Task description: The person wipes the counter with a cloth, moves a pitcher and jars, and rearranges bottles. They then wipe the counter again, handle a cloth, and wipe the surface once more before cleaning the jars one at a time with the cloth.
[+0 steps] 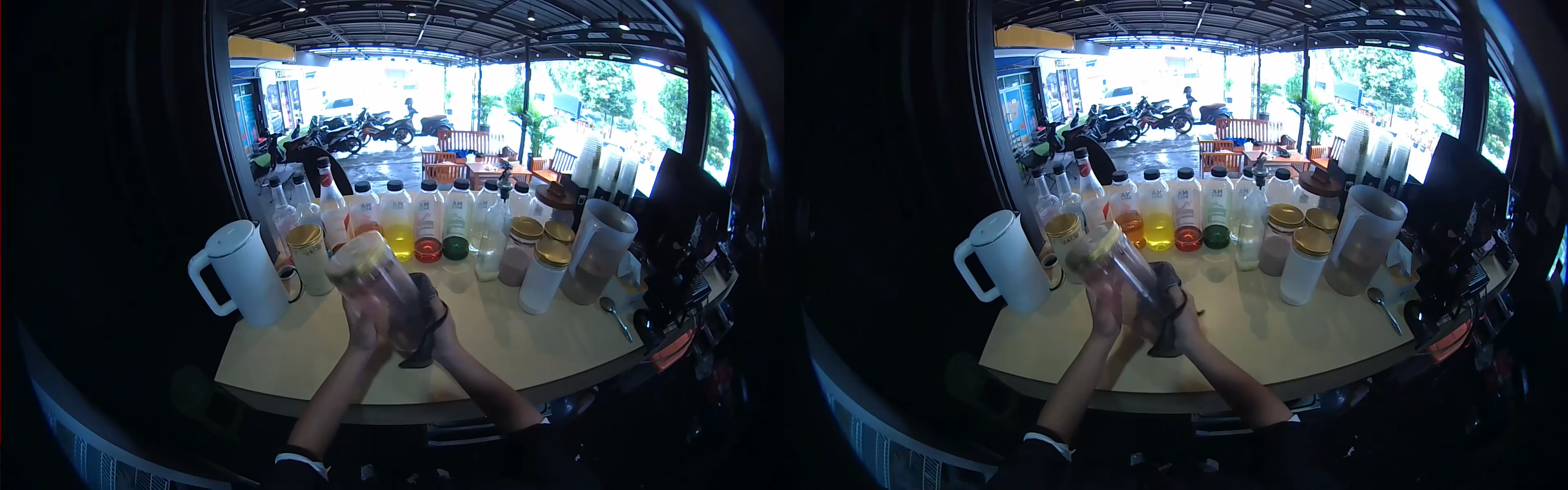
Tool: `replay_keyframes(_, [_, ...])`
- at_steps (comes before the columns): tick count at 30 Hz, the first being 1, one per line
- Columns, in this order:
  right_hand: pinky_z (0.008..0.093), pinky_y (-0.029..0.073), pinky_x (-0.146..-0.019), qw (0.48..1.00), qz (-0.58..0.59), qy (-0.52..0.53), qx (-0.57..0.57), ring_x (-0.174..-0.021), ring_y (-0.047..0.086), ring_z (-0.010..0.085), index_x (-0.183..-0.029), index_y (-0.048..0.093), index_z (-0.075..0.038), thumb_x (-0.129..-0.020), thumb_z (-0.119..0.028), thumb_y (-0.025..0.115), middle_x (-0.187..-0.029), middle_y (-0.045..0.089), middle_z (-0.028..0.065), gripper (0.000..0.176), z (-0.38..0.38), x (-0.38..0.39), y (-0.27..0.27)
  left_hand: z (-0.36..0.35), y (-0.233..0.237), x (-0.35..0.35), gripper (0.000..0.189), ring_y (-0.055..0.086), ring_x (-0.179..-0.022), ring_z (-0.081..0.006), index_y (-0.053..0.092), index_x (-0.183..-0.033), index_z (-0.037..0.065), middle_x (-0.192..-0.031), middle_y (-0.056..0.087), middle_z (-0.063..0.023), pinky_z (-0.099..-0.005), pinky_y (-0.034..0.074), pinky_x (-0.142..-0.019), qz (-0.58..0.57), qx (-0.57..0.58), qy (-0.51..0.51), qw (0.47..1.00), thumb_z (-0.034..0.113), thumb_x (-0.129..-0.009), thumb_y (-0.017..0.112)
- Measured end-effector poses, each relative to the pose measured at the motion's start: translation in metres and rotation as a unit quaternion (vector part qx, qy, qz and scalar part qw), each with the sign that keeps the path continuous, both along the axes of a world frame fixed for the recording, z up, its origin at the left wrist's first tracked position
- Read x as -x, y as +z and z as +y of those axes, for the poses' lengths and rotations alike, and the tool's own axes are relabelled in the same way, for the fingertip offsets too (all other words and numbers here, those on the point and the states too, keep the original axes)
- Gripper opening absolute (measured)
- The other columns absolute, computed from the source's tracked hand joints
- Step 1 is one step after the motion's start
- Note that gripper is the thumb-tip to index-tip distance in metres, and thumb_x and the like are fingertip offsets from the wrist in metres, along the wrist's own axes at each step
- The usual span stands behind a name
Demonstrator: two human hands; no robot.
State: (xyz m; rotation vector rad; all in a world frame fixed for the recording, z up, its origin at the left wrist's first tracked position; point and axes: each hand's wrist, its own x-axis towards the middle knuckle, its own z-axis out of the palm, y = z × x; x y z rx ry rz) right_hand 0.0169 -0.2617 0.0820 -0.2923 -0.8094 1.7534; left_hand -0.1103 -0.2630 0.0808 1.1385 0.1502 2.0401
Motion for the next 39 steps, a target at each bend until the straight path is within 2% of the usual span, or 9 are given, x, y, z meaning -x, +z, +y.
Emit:
replay_keyframes(3, [0.0320, 0.048, -0.082, 0.975, -0.161, -0.145, -0.050, -0.095, 0.059, 0.0186, -0.124, 0.047, 0.002, -0.090, -0.013, 0.051, -0.102, 0.059, 0.0123, 0.038, -0.015, 0.022, -0.001, 0.003, 0.006, 0.010, 0.082, 0.045, -0.118, -0.0206, 0.016, -0.139, 0.004, -0.129, 0.041, -0.0121, -0.0349, 0.042, -0.095, 0.138, 0.153, 0.241, 0.948, 0.023, -0.081, 0.071])
replay_keyframes(7, [0.0331, 0.043, -0.091, 0.882, -0.259, -0.255, -0.299, -0.104, 0.055, 0.0223, -0.133, 0.033, 0.004, -0.086, -0.008, 0.045, -0.111, 0.054, 0.0148, 0.050, -0.008, 0.034, -0.004, -0.005, 0.004, 0.037, 0.068, 0.047, -0.120, -0.0238, 0.023, -0.137, 0.006, -0.130, 0.042, -0.0107, -0.0370, 0.039, -0.100, 0.180, 0.175, 0.065, 0.966, 0.019, -0.085, 0.066])
replay_keyframes(9, [0.0344, 0.044, -0.090, 0.689, -0.406, -0.410, -0.439, -0.104, 0.056, 0.0260, -0.131, 0.034, 0.005, -0.084, -0.010, 0.048, -0.111, 0.054, 0.0190, 0.051, 0.007, 0.039, 0.004, -0.016, -0.001, 0.040, 0.067, 0.047, -0.120, -0.0232, 0.025, -0.136, 0.006, -0.129, 0.043, -0.0105, -0.0367, 0.040, -0.100, 0.194, 0.191, 0.012, 0.962, 0.018, -0.085, 0.066])
replay_keyframes(13, [0.0389, 0.043, -0.093, 0.867, -0.361, -0.178, -0.293, -0.112, 0.053, 0.0349, -0.137, 0.030, 0.003, -0.081, -0.010, 0.046, -0.125, 0.047, 0.0238, 0.059, 0.022, 0.033, 0.052, -0.022, -0.014, 0.043, 0.066, 0.050, -0.117, -0.0200, 0.026, -0.136, 0.007, -0.127, 0.046, -0.0099, -0.0338, 0.045, -0.096, 0.266, 0.101, -0.032, 0.958, 0.014, -0.084, 0.066])
replay_keyframes(17, [0.0364, 0.041, -0.096, 0.738, -0.314, -0.375, -0.465, -0.111, 0.055, 0.0317, -0.133, 0.038, 0.002, -0.083, -0.009, 0.048, -0.122, 0.052, 0.0208, 0.052, -0.006, 0.059, 0.048, -0.019, 0.003, 0.041, 0.069, 0.057, -0.107, -0.0188, 0.036, -0.130, 0.003, -0.120, 0.052, -0.0090, -0.0331, 0.046, -0.095, 0.105, 0.177, -0.008, 0.979, 0.021, -0.076, 0.076])
replay_keyframes(21, [0.0354, 0.040, -0.098, 0.873, -0.330, -0.167, -0.319, -0.112, 0.054, 0.0245, -0.129, 0.044, 0.001, -0.095, -0.025, 0.042, -0.120, 0.056, 0.0141, 0.042, 0.015, 0.048, 0.016, -0.014, -0.008, 0.058, 0.074, 0.058, -0.102, -0.0163, 0.044, -0.124, -0.001, -0.113, 0.057, -0.0089, -0.0308, 0.047, -0.090, 0.120, 0.079, 0.034, 0.989, 0.033, -0.069, 0.081])
replay_keyframes(23, [0.0323, 0.042, -0.095, 0.779, -0.395, -0.226, -0.431, -0.108, 0.055, 0.0194, -0.125, 0.048, -0.001, -0.098, -0.028, 0.039, -0.117, 0.058, 0.0112, 0.040, 0.032, 0.049, -0.010, -0.015, 0.000, 0.057, 0.076, 0.058, -0.102, -0.0158, 0.046, -0.121, -0.002, -0.111, 0.058, -0.0090, -0.0313, 0.047, -0.089, 0.080, 0.070, 0.054, 0.993, 0.038, -0.067, 0.082])
replay_keyframes(26, [0.0376, 0.041, -0.099, 0.980, -0.135, -0.143, 0.020, -0.111, 0.056, 0.0249, -0.124, 0.049, 0.000, -0.096, -0.036, 0.037, -0.121, 0.057, 0.0143, 0.047, -0.003, 0.064, -0.002, -0.015, 0.004, 0.051, 0.080, 0.058, -0.101, -0.0184, 0.045, -0.122, -0.001, -0.112, 0.057, -0.0091, -0.0323, 0.045, -0.090, 0.020, 0.022, 0.135, 0.990, 0.042, -0.065, 0.081])
replay_keyframes(39, [0.0370, 0.050, -0.086, 0.972, -0.175, 0.002, 0.160, -0.093, 0.061, 0.0230, -0.117, 0.051, -0.004, -0.096, -0.016, 0.037, -0.107, 0.060, 0.0107, 0.029, 0.020, 0.057, -0.063, 0.008, -0.014, 0.071, 0.094, 0.055, -0.107, -0.0248, 0.035, -0.126, 0.001, -0.116, 0.052, -0.0141, -0.0383, 0.047, -0.089, 0.224, 0.020, 0.320, 0.920, 0.031, -0.056, 0.089])
